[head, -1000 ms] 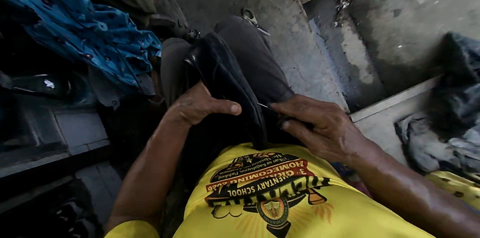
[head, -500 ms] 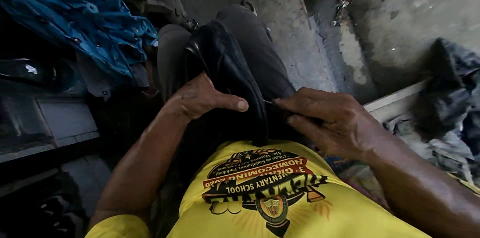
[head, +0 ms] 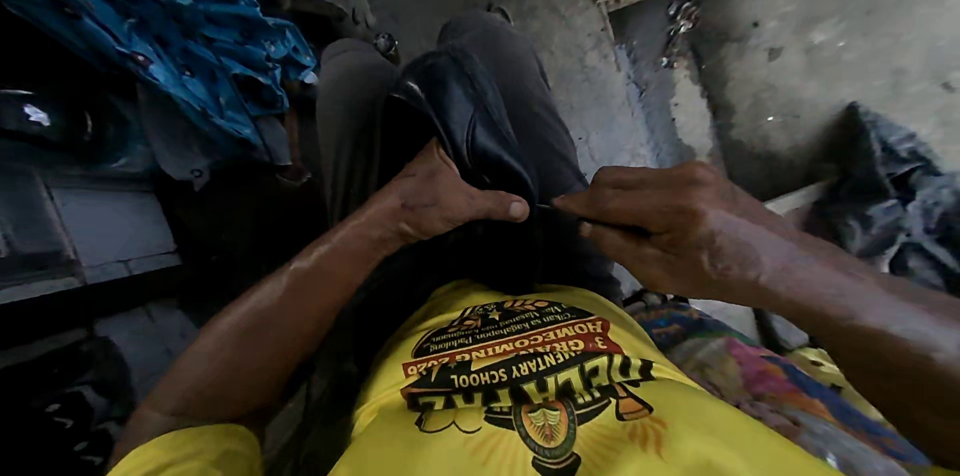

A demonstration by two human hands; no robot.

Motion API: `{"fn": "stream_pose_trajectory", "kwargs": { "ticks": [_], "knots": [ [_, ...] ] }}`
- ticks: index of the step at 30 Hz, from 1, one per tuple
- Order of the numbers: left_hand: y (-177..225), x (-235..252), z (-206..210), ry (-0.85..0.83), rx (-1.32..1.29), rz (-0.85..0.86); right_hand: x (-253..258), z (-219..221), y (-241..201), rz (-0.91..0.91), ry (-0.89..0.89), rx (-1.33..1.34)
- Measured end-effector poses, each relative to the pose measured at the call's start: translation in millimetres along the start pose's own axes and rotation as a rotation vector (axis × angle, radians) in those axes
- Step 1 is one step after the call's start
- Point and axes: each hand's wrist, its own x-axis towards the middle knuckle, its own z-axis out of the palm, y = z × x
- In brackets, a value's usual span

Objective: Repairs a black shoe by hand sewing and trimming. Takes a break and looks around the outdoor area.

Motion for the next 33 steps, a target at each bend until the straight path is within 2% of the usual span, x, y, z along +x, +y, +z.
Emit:
{"fn": "stream_pose_trajectory", "kwargs": {
  "ticks": [12,16,21,25,27,30,32,33],
  "knots": [
    [-9.0,1.7,-3.9,-0.051,-0.097,0.031,10.5,18.5,-4.2,0.004,0.046,0.018],
    [-6.4,-3.2,-16.7,-0.157,-0.135,0.092,6.5,13.1,-6.1,-0.027,0.057,0.054],
    [-8.1,-1.4,-27.1,-0.237,-0.198,0.056,1.8,13.9,-1.8,-0.009,0.088,0.107],
    [3.1,-13.0,-41.7,-0.084,-0.062,-0.044,-0.9,14.3,4.3,0.018,0.1,0.144],
    [5.6,-21.1,-65.8,0.016,0.06,0.007,-3.5,14.8,7.0,0.029,0.1,0.172],
    [5.6,-37.4,-117.0,0.183,-0.043,0.103,-4.7,16.3,10.3,0.03,0.101,0.194],
    [14.0,-50.2,-141.0,0.436,-0.011,0.035,-3.9,17.0,11.4,0.025,0.108,0.191],
    [20.2,-52.6,-142.2,0.618,0.111,-0.039,-3.4,16.9,11.0,0.028,0.111,0.189]
  ]
}}
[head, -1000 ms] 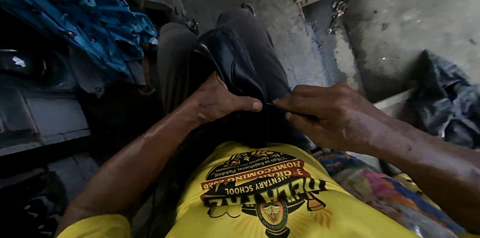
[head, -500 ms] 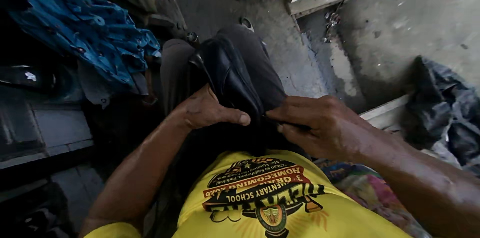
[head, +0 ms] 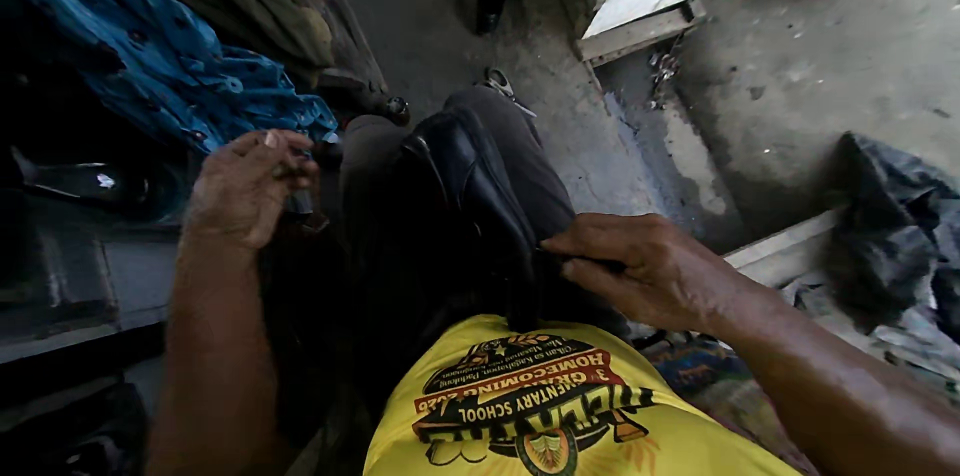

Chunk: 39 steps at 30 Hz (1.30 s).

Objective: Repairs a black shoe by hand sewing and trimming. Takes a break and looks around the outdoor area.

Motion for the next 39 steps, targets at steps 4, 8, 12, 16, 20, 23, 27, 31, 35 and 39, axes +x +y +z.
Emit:
{"fn": "stream_pose_trajectory", "kwargs": {
  "ticks": [4,8,12,16,20,23,27,31,35,39],
  "knots": [
    [1.2,-6.6,-1.2,0.066,0.611,0.052,1.3,0.6,-0.5,0.007,0.004,-0.003],
    [4.1,-21.7,59.6,-0.42,0.459,0.341,1.8,1.3,-2.1,0.003,0.001,0.003],
    [6.9,-3.8,97.5,-0.793,0.442,0.202,-1.4,1.4,-2.6,0.027,0.002,0.008],
    [20.1,7.8,101.2,-0.974,0.566,0.094,-5.9,0.1,-1.4,0.04,0.012,0.007],
    [31.3,6.4,100.7,-0.953,0.603,0.066,-5.2,0.0,-2.2,0.011,0.023,-0.01],
    [30.8,-0.8,88.9,-0.818,0.738,0.325,-4.6,-0.9,-1.6,0.018,0.014,-0.011],
    [13.1,-2.2,54.3,-0.743,0.288,0.449,-4.2,-2.2,1.7,0.005,0.003,0.003],
    [-13.2,-6.9,64.5,-0.907,-0.608,0.236,-3.5,-2.2,1.9,0.001,0.005,0.023],
    [-24.6,-7.9,84.4,-0.711,-0.476,0.092,-4.4,-1.7,2.1,0.0,0.012,0.019],
    [-8.3,-8.5,105.5,-0.667,0.218,0.322,-5.0,-1.4,2.8,0.011,0.007,0.024]
  ]
}}
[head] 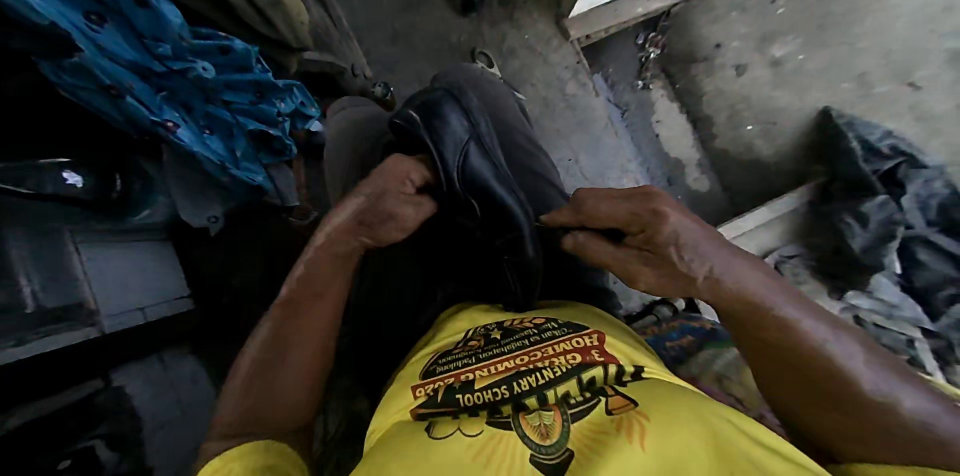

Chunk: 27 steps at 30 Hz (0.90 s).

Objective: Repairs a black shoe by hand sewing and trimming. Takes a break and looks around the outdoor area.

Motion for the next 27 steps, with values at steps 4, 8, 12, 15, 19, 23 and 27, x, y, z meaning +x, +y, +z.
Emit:
{"fn": "stream_pose_trajectory", "kwargs": {
  "ticks": [4,8,12,15,19,23,27],
  "knots": [
    [8.3,15.4,-0.6,-0.206,-0.081,-0.043,-1.5,1.0,-0.3,0.004,0.019,-0.011],
    [17.2,22.5,-2.3,-0.287,-0.02,-0.156,-4.6,2.9,-3.1,0.029,0.044,-0.025],
    [10.8,23.9,-3.4,-0.288,0.01,-0.172,-6.0,7.8,-9.2,0.06,0.073,-0.041],
    [7.7,22.9,-4.4,-0.277,0.042,-0.186,-5.5,8.7,-12.4,0.075,0.065,-0.055],
    [10.0,17.6,-5.0,-0.236,0.057,-0.185,-4.7,11.3,-15.8,0.086,0.079,-0.083],
    [10.9,14.6,-1.1,-0.211,-0.042,-0.131,-7.2,9.8,-17.1,0.156,0.055,-0.093],
    [12.5,14.7,1.7,-0.2,-0.032,-0.157,-3.9,2.0,-15.6,0.133,-0.011,-0.116]
  ]
}}
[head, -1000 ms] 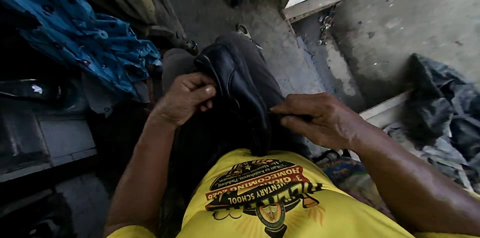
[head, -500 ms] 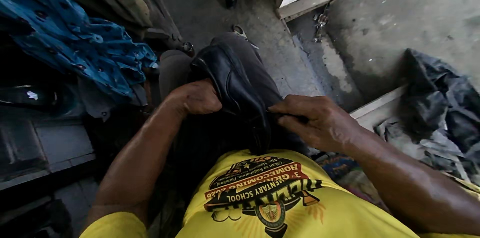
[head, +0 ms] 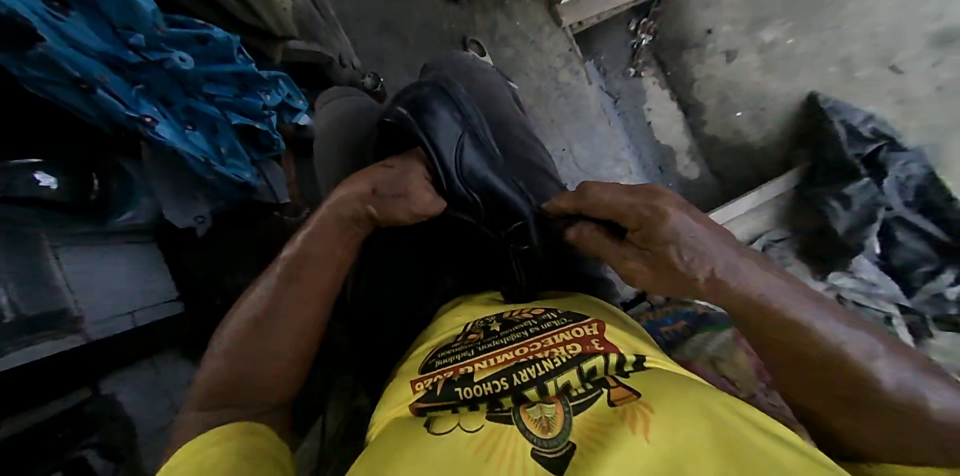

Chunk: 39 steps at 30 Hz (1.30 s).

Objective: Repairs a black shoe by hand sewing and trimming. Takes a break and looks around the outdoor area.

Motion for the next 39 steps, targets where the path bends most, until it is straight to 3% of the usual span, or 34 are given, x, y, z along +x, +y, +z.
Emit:
{"fn": "stream_pose_trajectory", "kwargs": {
  "ticks": [4,7,9,12,15,20,23,25,27,29,35,39],
  "knots": [
    [-5.1,-0.3,-10.0,0.023,-0.061,0.077,6.1,-7.1,1.4,-0.044,-0.028,-0.002],
    [-1.7,-15.1,-34.4,0.07,0.224,0.114,6.5,-8.7,2.4,-0.048,-0.036,0.001],
    [-0.6,-37.8,-55.2,0.026,0.393,0.051,4.8,-9.4,3.6,-0.04,-0.043,0.002],
    [-13.1,-69.6,-74.3,0.021,0.416,-0.048,4.2,-9.5,5.5,-0.029,-0.038,0.006],
    [-24.9,-85.3,-76.4,0.058,0.174,0.047,4.4,-6.1,4.8,-0.028,-0.031,0.018],
    [-26.4,-61.5,-46.0,-0.076,-0.58,0.351,5.2,-4.9,4.1,-0.03,-0.028,0.032],
    [-27.5,-39.0,-28.3,-0.102,-0.735,0.4,4.6,-3.8,4.1,-0.041,-0.021,0.033],
    [-28.0,-28.1,-20.7,0.046,-0.564,0.263,3.3,-4.8,3.9,-0.028,-0.024,0.04],
    [-18.1,-16.6,-11.9,0.176,-0.181,0.151,4.2,-5.0,4.4,-0.023,-0.026,0.048],
    [-3.4,-8.2,-3.9,0.144,0.105,0.085,4.8,-4.4,4.8,-0.035,-0.026,0.048],
    [-0.6,10.0,0.2,-0.042,-0.036,0.16,3.2,-2.3,7.3,-0.048,0.0,0.06],
    [11.6,6.9,-0.5,-0.015,0.138,-0.063,2.3,1.9,5.2,-0.042,0.024,0.041]
  ]
}}
